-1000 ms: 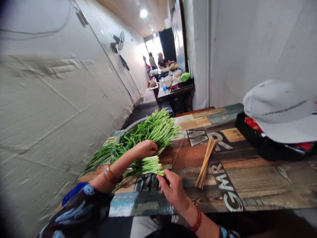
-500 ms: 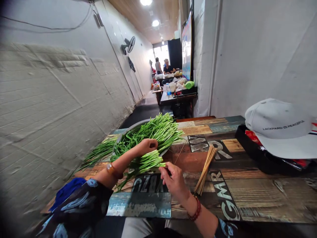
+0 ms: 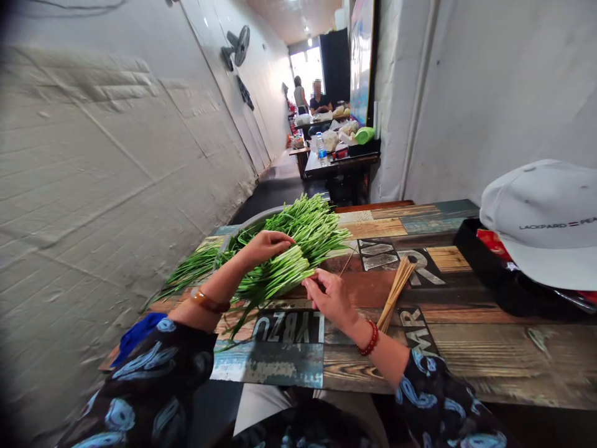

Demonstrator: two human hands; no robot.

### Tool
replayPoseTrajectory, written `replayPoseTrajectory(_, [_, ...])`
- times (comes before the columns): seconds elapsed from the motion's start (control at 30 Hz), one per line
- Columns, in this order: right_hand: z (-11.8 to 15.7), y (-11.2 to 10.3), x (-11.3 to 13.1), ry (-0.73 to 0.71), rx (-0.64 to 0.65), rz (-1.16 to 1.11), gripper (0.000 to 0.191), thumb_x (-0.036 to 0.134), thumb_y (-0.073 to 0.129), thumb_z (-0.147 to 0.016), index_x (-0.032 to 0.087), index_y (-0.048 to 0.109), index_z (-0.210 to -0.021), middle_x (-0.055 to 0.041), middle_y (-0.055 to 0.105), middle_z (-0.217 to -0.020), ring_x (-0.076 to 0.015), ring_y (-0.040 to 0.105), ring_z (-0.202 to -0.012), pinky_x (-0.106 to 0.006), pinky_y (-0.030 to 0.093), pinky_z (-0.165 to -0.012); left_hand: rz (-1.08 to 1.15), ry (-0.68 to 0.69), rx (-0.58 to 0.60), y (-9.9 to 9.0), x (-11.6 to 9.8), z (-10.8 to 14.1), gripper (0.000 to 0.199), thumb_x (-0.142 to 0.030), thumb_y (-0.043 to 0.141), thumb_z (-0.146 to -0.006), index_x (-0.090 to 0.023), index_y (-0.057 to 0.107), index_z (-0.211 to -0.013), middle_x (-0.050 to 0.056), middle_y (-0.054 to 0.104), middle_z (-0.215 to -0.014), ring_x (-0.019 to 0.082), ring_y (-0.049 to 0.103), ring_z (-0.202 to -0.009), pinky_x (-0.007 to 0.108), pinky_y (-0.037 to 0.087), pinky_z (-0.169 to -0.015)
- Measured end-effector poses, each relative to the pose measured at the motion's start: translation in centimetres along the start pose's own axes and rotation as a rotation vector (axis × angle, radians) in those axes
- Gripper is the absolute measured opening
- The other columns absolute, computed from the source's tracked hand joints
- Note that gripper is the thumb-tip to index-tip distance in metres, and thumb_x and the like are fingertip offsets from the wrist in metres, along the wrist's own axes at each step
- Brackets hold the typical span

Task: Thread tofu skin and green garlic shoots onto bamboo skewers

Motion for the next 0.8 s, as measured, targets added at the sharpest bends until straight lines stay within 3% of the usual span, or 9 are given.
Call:
replayPoseTrajectory(0.17, [0.2, -0.7, -1.4, 0.002, -0.058, 0.012, 0.026, 0.04, 0.056, -0.092, 0.018, 0.063, -0.08, 0.0042, 0.057, -0.055, -0.0076, 0.051, -0.038, -0.017, 0.038, -0.038, -0.197, 0.11, -0.018, 1.2, -0.8, -1.9, 0.021, -0.03, 0.067, -0.076, -0.014, 0.077, -0.083, 0.004, 0.072, -0.078, 0.014, 0.059, -0.07, 0.025, 0.044, -0.065])
replayPoseTrajectory(0.3, [0.8, -1.1, -1.5, 0.0, -0.076, 0.048, 0.025, 0.037, 0.055, -0.092, 0.019, 0.061, -0.077, 0.0033, 0.057, -0.056, -0.0087, 0.051, -0.038, -0.019, 0.038, -0.039, -0.214, 0.126, 0.056, 2.7, -1.9, -3.8, 0.021, -0.033, 0.068, -0.076, -0.013, 0.074, -0.08, 0.002, 0.066, -0.068, 0.012, 0.055, -0.063, 0.024, 0.041, -0.061])
replayPoseTrajectory(0.43, [0.9, -1.4, 0.1, -0.169, -0.114, 0.177, 0.023, 0.03, 0.054, -0.092, 0.02, 0.059, -0.072, 0.0027, 0.057, -0.055, -0.01, 0.052, -0.044, -0.021, 0.038, -0.046, -0.292, 0.133, 0.162, 4.3, -3.5, -5.1, 0.017, -0.03, 0.072, -0.074, -0.013, 0.07, -0.074, -0.002, 0.06, -0.063, 0.011, 0.052, -0.059, 0.023, 0.038, -0.058])
replayPoseTrajectory(0.63, [0.9, -1.5, 0.6, -0.332, -0.181, 0.333, 0.024, 0.025, 0.054, -0.09, 0.021, 0.055, -0.067, 0.0001, 0.06, -0.059, -0.0127, 0.056, -0.055, -0.023, 0.038, -0.054, -0.583, 0.221, 0.154, 5.8, -4.8, -6.2, 0.012, -0.022, 0.077, -0.068, -0.016, 0.066, -0.069, -0.003, 0.056, -0.065, 0.01, 0.048, -0.059, 0.023, 0.035, -0.057])
replayPoseTrajectory(0.7, [0.8, -1.5, 0.6, -0.347, -0.185, 0.319, 0.024, 0.024, 0.054, -0.09, 0.021, 0.055, -0.067, 0.0004, 0.06, -0.059, -0.0127, 0.056, -0.055, -0.023, 0.039, -0.055, -0.595, 0.234, 0.158, 5.9, -4.8, -6.3, 0.007, -0.017, 0.072, -0.069, -0.017, 0.065, -0.067, -0.003, 0.056, -0.067, 0.01, 0.048, -0.059, 0.023, 0.036, -0.058])
replayPoseTrajectory(0.8, [0.8, -1.6, 0.8, -0.344, -0.186, 0.268, 0.022, 0.024, 0.055, -0.09, 0.021, 0.057, -0.069, 0.0004, 0.06, -0.061, -0.0134, 0.057, -0.057, -0.024, 0.041, -0.057, -0.438, 0.236, 0.118, 5.2, -4.8, -5.9, 0.009, -0.014, 0.068, -0.068, -0.016, 0.061, -0.064, -0.003, 0.056, -0.067, 0.01, 0.05, -0.062, 0.022, 0.038, -0.06])
Point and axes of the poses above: each hand's wrist, its own z-axis away from the middle knuckle, its own y-axis out of the palm, x = y × z, the point moved 2 cm from there along -z, towards the middle knuckle
